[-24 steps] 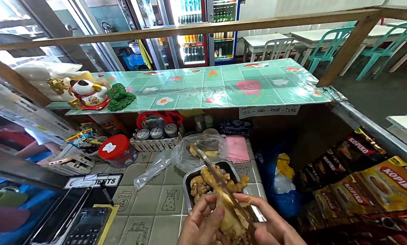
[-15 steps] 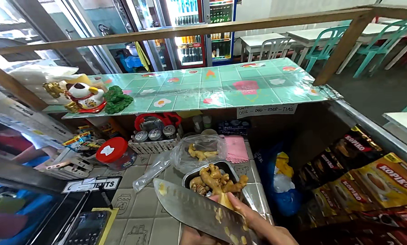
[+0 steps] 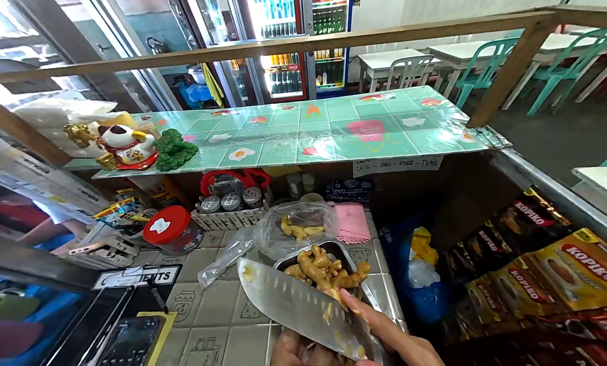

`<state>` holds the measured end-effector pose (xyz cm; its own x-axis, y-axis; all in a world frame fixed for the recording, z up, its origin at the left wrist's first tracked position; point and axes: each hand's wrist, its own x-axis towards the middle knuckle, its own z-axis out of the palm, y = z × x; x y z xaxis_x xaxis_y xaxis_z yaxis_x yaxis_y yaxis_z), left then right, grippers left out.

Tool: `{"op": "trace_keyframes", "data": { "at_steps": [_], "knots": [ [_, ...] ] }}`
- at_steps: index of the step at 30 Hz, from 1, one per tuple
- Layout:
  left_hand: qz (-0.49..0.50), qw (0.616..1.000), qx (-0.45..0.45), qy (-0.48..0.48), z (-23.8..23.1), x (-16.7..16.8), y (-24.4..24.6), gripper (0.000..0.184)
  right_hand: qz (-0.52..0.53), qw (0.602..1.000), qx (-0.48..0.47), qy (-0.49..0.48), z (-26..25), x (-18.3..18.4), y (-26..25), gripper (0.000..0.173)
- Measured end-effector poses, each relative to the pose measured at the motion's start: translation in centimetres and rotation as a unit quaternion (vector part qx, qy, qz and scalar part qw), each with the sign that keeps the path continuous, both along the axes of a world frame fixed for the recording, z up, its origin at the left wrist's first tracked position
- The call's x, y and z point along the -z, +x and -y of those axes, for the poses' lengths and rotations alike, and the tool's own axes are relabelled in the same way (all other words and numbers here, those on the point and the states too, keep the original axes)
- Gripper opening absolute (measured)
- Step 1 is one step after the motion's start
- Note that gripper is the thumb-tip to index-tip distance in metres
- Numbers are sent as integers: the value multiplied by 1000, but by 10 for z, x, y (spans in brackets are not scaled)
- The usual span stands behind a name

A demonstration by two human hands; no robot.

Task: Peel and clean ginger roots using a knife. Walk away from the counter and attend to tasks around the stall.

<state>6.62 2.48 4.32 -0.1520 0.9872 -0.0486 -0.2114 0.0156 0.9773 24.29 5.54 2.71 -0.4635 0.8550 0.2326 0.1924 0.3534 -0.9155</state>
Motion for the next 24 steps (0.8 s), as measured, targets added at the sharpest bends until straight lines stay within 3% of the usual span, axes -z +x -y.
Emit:
{"op": "trace_keyframes", "data": {
  "at_steps": [8, 12, 15, 18, 20, 24],
  "knots": [
    [-13, 999, -20, 31, -3, 10, 10, 34, -64, 997, 25, -28, 2, 2, -9, 56],
    [-25, 999, 16, 30, -7, 11, 9, 37, -193, 966, 23, -172, 3, -6, -8, 47],
    [20, 999, 26, -5, -10, 12, 6, 36, -247, 938, -19, -243, 0, -8, 5, 45],
    [49, 998, 36, -18, -10, 12, 0, 37, -193, 962, -27, -189, -3, -9, 12, 48],
    [72, 997, 25, -22, -8, 10, 1, 31, -114, 983, -40, -138, -3, -8, 14, 59],
    [106, 994, -2, -32, -3, 5, 3, 25, -12, 997, -27, -70, -3, -6, 12, 63]
  ]
}}
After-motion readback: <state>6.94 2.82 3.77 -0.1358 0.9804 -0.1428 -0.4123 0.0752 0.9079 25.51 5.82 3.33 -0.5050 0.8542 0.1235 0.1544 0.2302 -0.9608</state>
